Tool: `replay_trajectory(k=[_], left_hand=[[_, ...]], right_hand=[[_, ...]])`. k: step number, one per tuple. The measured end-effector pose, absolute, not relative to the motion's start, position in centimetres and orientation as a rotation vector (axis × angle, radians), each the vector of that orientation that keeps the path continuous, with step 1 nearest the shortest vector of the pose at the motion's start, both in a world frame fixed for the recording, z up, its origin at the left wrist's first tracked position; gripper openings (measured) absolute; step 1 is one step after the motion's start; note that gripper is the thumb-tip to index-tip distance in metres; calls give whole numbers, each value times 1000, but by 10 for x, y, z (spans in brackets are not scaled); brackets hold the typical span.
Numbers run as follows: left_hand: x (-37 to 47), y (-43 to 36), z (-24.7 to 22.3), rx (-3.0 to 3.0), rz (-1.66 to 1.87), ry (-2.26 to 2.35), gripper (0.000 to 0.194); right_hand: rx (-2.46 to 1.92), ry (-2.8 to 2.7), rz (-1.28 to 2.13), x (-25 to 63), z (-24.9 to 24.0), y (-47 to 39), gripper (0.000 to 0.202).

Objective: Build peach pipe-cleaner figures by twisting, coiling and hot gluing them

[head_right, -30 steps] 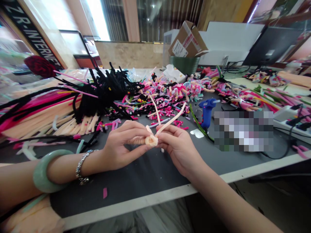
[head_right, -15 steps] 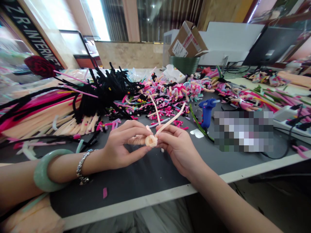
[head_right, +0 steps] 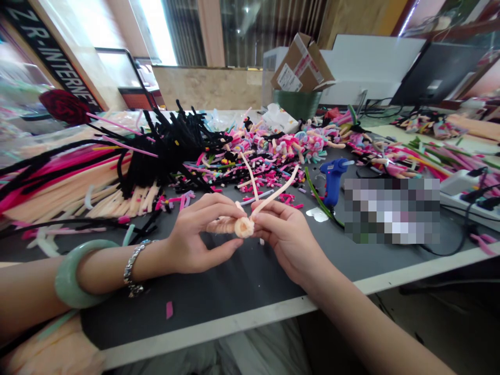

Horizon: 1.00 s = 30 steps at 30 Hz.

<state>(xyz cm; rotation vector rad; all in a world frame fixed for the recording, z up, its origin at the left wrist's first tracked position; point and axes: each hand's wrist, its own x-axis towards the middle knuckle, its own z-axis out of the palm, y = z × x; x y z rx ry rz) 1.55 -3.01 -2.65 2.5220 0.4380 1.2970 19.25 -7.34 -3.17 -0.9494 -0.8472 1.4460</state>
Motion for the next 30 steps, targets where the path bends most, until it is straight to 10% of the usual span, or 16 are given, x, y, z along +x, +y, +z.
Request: replay_trajectory(k=[30], left_hand=[[14, -30, -27, 2486, 1199, 433, 27]], right_hand=[[-937, -861, 1445, 193, -32, -73, 15]])
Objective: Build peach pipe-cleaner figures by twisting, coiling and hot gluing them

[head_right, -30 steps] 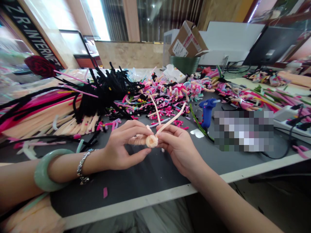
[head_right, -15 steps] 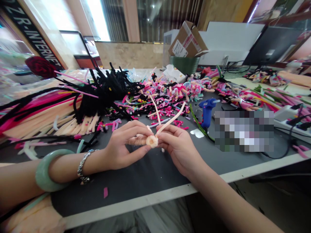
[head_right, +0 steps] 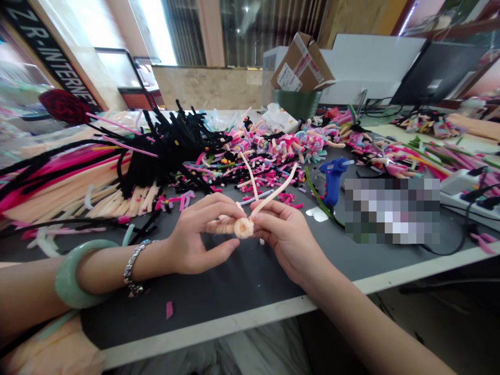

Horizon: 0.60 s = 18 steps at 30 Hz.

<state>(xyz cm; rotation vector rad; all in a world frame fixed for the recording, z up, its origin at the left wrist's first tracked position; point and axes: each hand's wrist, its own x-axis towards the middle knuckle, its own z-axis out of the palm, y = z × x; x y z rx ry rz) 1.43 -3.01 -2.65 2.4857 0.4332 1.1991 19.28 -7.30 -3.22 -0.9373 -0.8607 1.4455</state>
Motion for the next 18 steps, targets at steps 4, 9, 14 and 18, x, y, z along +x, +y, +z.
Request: replay_trajectory(k=[4, 9, 14, 18], left_hand=[[14, -30, -26, 2495, 1198, 424, 27], [13, -30, -25, 2500, 1192, 397, 27], [14, -30, -25, 2500, 1185, 436, 26], [15, -31, -25, 2493, 1174, 483, 21]], right_hand=[[-953, -860, 1443, 192, -32, -73, 16], [-944, -863, 1447, 193, -32, -73, 16], [-941, -864, 1445, 193, -32, -74, 16], [-935, -879, 1449, 193, -32, -75, 15]])
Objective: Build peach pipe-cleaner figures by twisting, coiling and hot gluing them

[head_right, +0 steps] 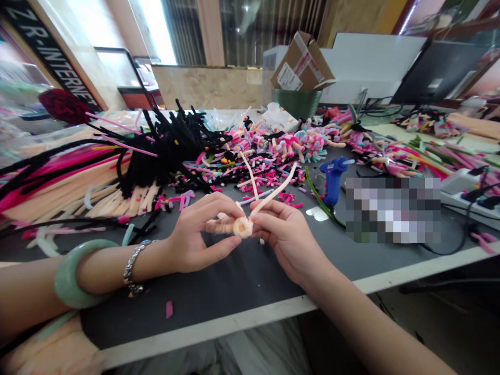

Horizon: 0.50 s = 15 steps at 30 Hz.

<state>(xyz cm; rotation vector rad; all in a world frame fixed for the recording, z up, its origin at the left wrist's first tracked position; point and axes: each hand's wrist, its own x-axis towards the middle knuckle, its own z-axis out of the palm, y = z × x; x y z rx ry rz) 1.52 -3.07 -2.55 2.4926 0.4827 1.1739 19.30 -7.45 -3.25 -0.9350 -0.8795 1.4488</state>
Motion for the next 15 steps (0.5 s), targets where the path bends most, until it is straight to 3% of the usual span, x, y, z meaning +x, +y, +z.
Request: replay_trajectory(k=[15], left_hand=[[15, -29, -25, 2458, 1200, 460, 17]], right_hand=[[-946, -884, 1450, 191, -31, -74, 15]])
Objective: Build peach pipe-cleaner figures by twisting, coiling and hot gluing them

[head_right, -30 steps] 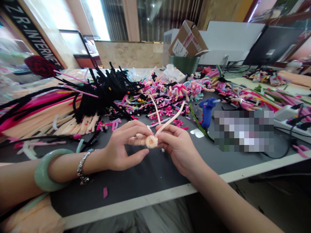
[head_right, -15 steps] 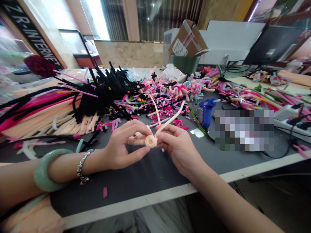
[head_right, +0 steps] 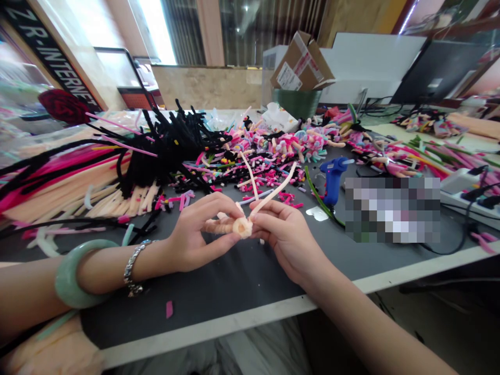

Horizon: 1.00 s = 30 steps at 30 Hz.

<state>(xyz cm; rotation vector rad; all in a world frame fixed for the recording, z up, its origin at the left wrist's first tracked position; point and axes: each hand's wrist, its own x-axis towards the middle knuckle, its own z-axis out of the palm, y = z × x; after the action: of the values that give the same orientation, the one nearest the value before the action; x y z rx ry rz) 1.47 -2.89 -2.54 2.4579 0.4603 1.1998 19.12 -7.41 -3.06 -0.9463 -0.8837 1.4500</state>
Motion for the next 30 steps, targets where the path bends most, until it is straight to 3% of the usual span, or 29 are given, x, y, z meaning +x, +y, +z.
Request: replay_trajectory(k=[8, 15, 24, 30], left_hand=[[17, -26, -25, 2510, 1239, 431, 47], [19, -27, -29, 2569, 1271, 618, 18], [14, -20, -27, 2502, 1498, 506, 16], [12, -19, -19, 2482, 1522, 440, 18]], right_hand=[[-949, -888, 1461, 192, -29, -75, 15], [-906, -878, 1470, 192, -33, -73, 15], [-846, -922, 1410, 191, -28, -77, 11], [-836, -1161, 1113, 193, -22, -84, 7]])
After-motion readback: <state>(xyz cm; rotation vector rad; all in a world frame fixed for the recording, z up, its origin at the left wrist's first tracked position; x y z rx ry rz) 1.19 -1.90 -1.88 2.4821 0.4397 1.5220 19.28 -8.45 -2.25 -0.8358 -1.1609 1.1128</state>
